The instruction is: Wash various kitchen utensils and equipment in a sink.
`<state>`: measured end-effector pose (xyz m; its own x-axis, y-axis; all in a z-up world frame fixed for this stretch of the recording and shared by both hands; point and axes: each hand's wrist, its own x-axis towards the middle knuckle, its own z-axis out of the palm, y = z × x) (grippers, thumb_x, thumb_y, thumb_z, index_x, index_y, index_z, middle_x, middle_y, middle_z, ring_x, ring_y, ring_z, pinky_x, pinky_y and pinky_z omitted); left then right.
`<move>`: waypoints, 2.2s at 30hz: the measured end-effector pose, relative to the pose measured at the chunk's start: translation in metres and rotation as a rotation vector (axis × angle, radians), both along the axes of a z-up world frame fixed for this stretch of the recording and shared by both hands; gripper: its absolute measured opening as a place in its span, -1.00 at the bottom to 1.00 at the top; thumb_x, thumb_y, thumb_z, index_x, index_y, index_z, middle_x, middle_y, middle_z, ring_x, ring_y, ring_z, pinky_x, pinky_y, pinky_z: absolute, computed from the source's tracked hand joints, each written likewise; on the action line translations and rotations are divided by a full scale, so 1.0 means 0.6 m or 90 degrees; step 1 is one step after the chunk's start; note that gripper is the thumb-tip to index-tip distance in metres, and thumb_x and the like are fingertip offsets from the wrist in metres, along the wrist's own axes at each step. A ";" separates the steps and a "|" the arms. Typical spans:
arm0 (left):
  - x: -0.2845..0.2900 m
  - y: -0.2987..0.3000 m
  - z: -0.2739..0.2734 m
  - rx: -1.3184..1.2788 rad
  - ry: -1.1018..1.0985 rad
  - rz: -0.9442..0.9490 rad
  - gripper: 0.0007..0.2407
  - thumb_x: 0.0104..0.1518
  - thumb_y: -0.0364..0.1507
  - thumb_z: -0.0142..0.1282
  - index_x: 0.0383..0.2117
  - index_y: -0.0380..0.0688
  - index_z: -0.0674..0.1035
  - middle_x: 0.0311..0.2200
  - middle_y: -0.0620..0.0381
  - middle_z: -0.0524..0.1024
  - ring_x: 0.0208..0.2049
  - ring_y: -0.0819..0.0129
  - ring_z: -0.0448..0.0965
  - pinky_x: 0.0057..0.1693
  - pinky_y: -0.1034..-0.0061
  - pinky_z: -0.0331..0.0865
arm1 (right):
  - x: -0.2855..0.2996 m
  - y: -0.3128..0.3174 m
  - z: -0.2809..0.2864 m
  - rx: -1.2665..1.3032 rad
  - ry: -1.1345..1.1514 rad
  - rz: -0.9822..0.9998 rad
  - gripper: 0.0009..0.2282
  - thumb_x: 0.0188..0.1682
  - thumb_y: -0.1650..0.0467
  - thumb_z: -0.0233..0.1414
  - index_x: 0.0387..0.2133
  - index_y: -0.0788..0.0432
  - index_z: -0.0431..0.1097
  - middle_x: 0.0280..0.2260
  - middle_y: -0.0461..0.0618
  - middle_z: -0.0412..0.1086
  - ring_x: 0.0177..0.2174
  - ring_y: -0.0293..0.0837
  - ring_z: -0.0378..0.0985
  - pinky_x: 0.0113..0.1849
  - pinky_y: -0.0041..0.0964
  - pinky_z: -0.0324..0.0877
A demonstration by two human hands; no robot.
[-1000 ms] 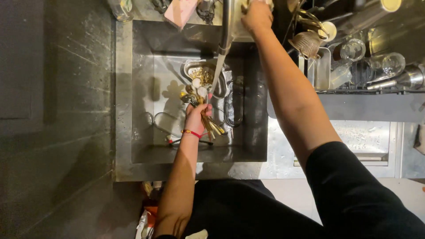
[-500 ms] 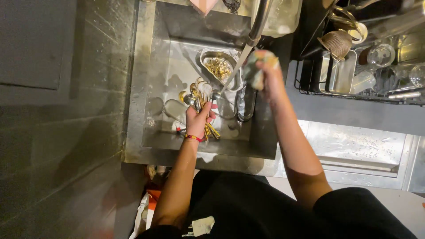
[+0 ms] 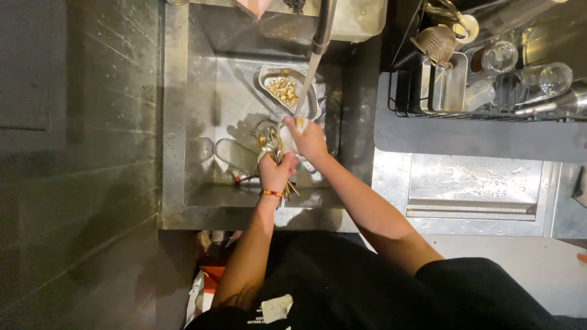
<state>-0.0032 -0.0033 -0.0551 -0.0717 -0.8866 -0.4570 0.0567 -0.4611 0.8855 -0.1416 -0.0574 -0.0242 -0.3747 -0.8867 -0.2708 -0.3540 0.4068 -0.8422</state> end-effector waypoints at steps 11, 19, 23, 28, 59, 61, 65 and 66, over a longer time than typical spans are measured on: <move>0.060 -0.024 0.073 0.021 0.074 -0.135 -0.87 0.15 -0.44 0.23 -0.29 -0.25 0.63 -0.40 0.10 0.69 -0.55 0.52 0.65 -0.49 0.68 0.33 | -0.117 -0.035 -0.031 0.141 -0.696 -0.182 -0.60 0.08 0.07 -0.08 -0.27 0.15 0.48 -0.40 0.01 0.56 -0.41 -0.05 0.63 -0.32 -0.16 0.51; 0.032 -0.028 0.152 0.088 0.039 -0.156 -0.84 0.13 -0.43 0.26 -0.28 -0.27 0.60 -0.47 0.11 0.64 -0.66 0.45 0.56 -0.56 0.65 0.27 | -0.026 -0.006 0.107 -0.193 -0.196 0.350 -0.56 0.09 0.12 0.10 0.01 0.24 0.41 -0.27 0.16 0.45 -0.24 0.04 0.51 -0.15 -0.08 0.37; 0.011 -0.019 0.141 0.055 -0.027 -0.100 -0.82 0.23 -0.37 0.14 -0.29 -0.28 0.56 -0.52 0.14 0.57 -0.70 0.40 0.57 -0.59 0.61 0.28 | -0.005 -0.008 0.036 0.042 0.152 0.123 -0.58 0.05 0.02 0.11 -0.21 0.11 0.63 -0.47 0.10 0.51 -0.50 -0.08 0.55 -0.31 -0.15 0.44; 0.023 -0.010 0.090 0.020 0.015 -0.089 -0.80 0.27 -0.36 0.08 -0.25 -0.30 0.56 -0.49 0.11 0.58 -0.66 0.40 0.60 -0.58 0.61 0.26 | -0.059 -0.007 -0.141 -0.051 -0.227 -0.186 -0.54 0.19 0.05 -0.05 -0.06 0.22 0.51 -0.24 -0.02 0.52 -0.26 -0.18 0.54 -0.14 -0.29 0.40; 0.024 -0.041 0.113 0.095 0.038 -0.229 -0.81 0.19 -0.41 0.16 -0.20 -0.29 0.58 -0.49 0.02 0.64 -0.65 0.40 0.61 -0.57 0.63 0.30 | -0.090 -0.016 0.117 -0.158 -0.380 0.446 -0.43 0.08 0.24 0.15 0.29 0.24 0.13 0.05 0.15 0.35 0.02 0.04 0.51 0.02 -0.13 0.35; 0.014 -0.032 0.116 0.080 0.056 -0.197 -0.82 0.18 -0.44 0.17 -0.20 -0.29 0.56 -0.48 0.04 0.63 -0.66 0.41 0.60 -0.58 0.62 0.30 | -0.048 -0.005 0.139 -0.169 -0.073 0.444 -0.44 0.01 0.19 0.16 0.18 0.26 0.22 -0.08 0.24 0.42 -0.11 0.14 0.53 -0.11 -0.07 0.41; -0.006 -0.020 0.109 0.032 0.055 -0.137 -0.85 0.15 -0.51 0.17 -0.20 -0.30 0.55 -0.47 0.09 0.63 -0.68 0.45 0.57 -0.60 0.58 0.30 | -0.014 -0.004 0.123 0.146 0.357 0.329 -0.53 0.05 -0.01 0.04 -0.09 0.14 0.43 -0.25 0.22 0.53 -0.16 0.19 0.59 -0.14 0.01 0.47; -0.008 -0.013 0.101 0.034 0.053 -0.134 -0.85 0.15 -0.51 0.17 -0.20 -0.30 0.55 -0.47 0.09 0.63 -0.68 0.45 0.57 -0.60 0.58 0.30 | -0.019 0.002 0.083 0.146 0.355 0.333 -0.53 0.05 -0.01 0.04 -0.09 0.14 0.43 -0.25 0.22 0.53 -0.16 0.19 0.59 -0.14 0.01 0.47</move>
